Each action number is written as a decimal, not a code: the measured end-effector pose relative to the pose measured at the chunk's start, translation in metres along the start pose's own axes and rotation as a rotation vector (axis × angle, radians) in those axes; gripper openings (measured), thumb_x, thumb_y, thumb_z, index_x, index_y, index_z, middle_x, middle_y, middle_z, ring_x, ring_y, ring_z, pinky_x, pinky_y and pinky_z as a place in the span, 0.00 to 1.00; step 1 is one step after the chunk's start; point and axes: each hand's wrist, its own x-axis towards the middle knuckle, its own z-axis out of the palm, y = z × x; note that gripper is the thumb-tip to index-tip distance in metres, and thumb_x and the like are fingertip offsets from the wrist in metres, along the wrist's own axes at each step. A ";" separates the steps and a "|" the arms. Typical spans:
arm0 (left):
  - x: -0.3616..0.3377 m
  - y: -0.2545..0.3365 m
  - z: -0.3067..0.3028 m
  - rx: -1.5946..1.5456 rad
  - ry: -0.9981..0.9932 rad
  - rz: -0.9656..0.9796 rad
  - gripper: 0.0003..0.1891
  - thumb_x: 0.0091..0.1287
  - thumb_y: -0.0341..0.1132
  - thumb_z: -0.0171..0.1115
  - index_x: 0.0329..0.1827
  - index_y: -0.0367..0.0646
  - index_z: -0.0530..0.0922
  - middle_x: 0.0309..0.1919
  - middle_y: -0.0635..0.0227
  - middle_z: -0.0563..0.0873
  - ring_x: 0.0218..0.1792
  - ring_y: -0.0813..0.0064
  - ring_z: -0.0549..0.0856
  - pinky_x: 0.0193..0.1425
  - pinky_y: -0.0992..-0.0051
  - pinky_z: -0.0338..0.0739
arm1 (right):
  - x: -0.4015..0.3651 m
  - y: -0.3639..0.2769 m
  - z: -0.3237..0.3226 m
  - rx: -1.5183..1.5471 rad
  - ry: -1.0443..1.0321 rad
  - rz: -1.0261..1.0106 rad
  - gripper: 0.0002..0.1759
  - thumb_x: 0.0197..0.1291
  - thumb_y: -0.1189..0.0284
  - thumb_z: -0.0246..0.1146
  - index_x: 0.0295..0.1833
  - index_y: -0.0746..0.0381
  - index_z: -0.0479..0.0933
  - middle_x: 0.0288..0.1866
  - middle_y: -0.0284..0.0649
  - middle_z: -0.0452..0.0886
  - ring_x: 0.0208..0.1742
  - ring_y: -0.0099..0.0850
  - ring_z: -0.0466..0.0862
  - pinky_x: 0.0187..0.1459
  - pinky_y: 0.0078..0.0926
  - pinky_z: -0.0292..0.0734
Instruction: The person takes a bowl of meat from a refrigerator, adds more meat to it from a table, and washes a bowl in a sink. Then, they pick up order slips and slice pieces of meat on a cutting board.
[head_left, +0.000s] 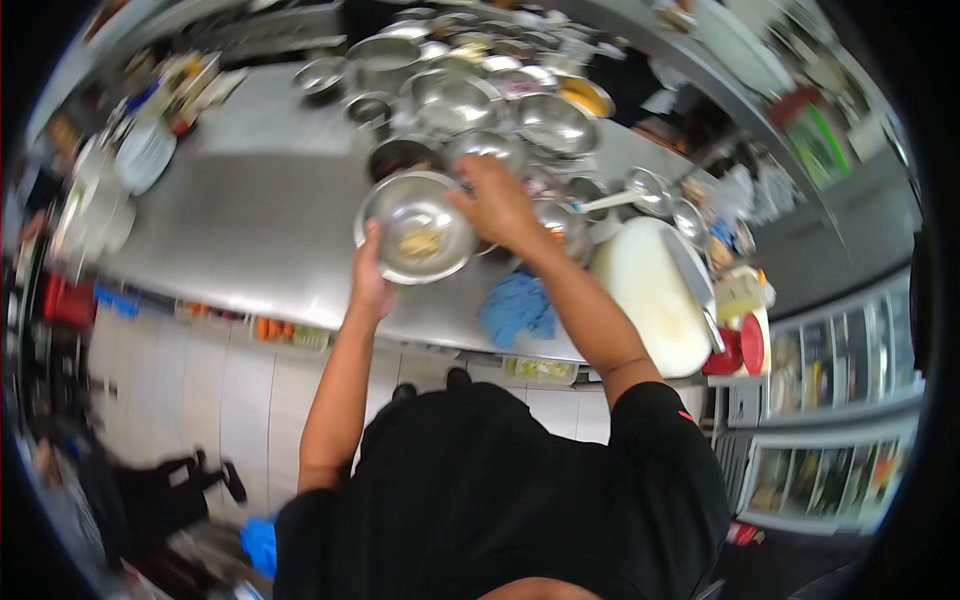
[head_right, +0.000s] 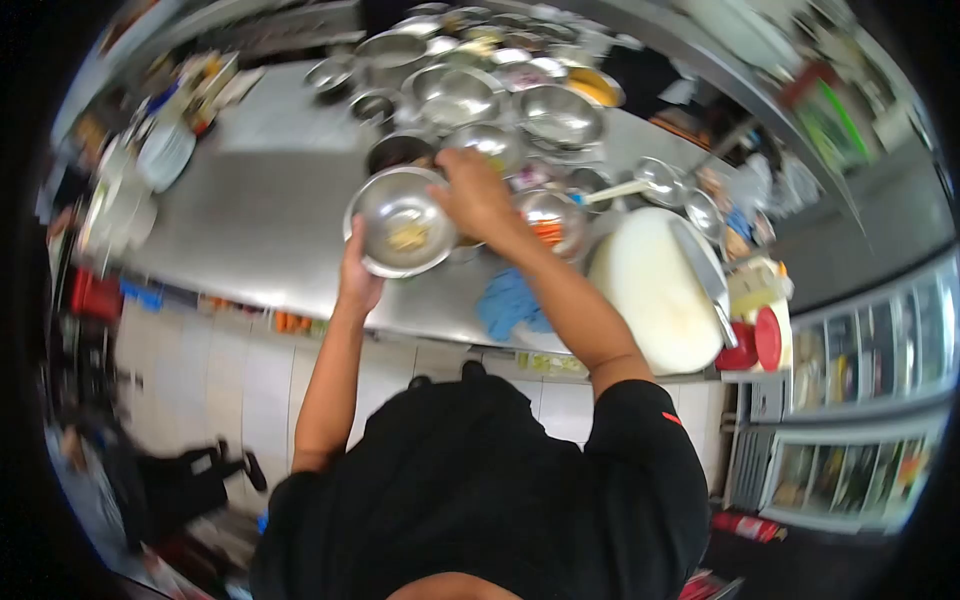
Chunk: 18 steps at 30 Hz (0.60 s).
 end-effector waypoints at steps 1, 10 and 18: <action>0.000 0.002 0.014 -0.001 0.015 0.002 0.29 0.75 0.53 0.44 0.67 0.37 0.64 0.61 0.59 0.75 0.59 0.68 0.78 0.63 0.67 0.73 | -0.002 0.020 0.004 0.064 -0.051 0.118 0.15 0.52 0.68 0.68 0.42 0.65 0.76 0.33 0.48 0.79 0.37 0.45 0.81 0.41 0.39 0.75; 0.021 -0.013 0.079 0.338 -0.082 -0.029 0.23 0.72 0.55 0.50 0.55 0.45 0.70 0.34 0.71 0.80 0.27 0.84 0.78 0.21 0.87 0.64 | -0.009 0.199 -0.086 0.411 0.107 0.652 0.17 0.56 0.63 0.60 0.35 0.68 0.78 0.29 0.52 0.82 0.29 0.41 0.81 0.33 0.41 0.75; -0.050 0.003 0.022 0.535 -0.442 -0.329 0.29 0.67 0.47 0.62 0.66 0.40 0.69 0.43 0.68 0.80 0.33 0.84 0.77 0.26 0.88 0.61 | -0.041 0.594 -0.105 -0.860 0.148 0.473 0.23 0.34 0.54 0.76 0.31 0.58 0.80 0.41 0.44 0.81 0.45 0.44 0.79 0.48 0.45 0.73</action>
